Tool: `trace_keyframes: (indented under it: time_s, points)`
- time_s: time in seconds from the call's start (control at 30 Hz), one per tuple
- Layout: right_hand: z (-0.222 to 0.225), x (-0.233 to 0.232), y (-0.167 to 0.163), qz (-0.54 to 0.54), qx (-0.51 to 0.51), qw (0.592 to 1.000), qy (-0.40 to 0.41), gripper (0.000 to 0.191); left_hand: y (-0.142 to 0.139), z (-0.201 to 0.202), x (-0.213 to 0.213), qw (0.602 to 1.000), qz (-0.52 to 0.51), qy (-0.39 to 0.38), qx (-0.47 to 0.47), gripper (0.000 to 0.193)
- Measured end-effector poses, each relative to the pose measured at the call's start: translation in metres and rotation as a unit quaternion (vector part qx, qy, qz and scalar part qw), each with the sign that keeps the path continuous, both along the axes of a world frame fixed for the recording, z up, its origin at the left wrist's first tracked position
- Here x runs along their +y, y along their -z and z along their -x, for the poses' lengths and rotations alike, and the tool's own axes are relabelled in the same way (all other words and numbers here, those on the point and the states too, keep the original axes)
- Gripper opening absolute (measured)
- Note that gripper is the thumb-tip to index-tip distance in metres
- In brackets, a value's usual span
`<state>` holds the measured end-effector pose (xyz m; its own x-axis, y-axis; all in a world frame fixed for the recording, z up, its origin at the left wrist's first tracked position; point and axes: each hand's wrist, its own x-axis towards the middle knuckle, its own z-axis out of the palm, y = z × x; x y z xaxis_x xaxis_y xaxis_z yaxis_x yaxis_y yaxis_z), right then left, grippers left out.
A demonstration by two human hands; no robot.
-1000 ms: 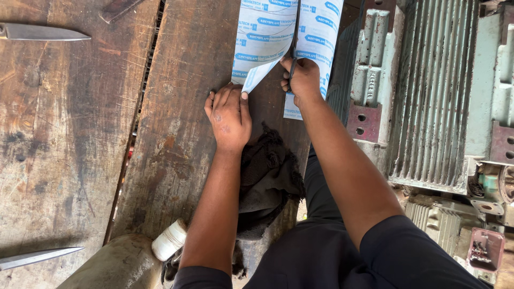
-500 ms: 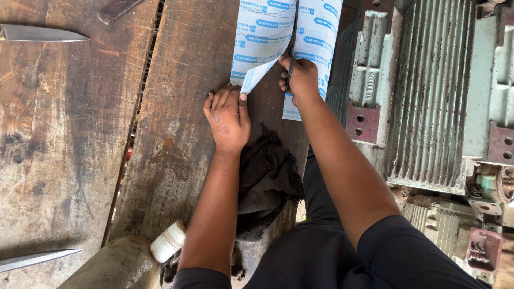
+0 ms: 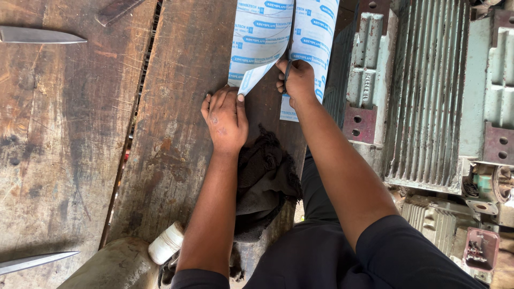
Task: The person marks a roll of insulation paper with a pencil and ruler, then uses scissors to cut along the marked lines. The person handles the paper, ruler, pencil, and scissors on a wooden workbench.
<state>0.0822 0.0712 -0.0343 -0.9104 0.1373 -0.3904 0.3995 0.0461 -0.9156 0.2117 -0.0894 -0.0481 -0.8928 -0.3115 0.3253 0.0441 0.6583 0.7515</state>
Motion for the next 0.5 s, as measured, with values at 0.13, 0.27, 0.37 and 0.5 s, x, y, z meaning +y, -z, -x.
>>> trace_keyframes:
  time_s: [0.13, 0.27, 0.37, 0.5]
  points:
    - [0.0002, 0.0008, -0.0018, 0.004, -0.005, 1.0, 0.0, 0.029, 0.0, -0.0004, -0.0001, 1.0, 0.003, 0.001, 0.002, 0.027]
    - [0.0002, 0.0008, -0.0012, 0.004, -0.003, 1.0, -0.001, 0.03, -0.0001, -0.001, 0.0, 1.0, 0.004, 0.0, 0.003, 0.028]
    - [0.0002, 0.0003, -0.0011, 0.002, -0.004, 1.0, 0.001, 0.03, -0.0006, -0.0013, -0.0005, 1.0, 0.0, 0.002, 0.001, 0.028]
    - [-0.0001, 0.0005, -0.0036, 0.006, -0.011, 1.0, 0.005, 0.03, -0.0015, -0.0016, 0.0001, 1.0, 0.001, 0.002, 0.0, 0.026]
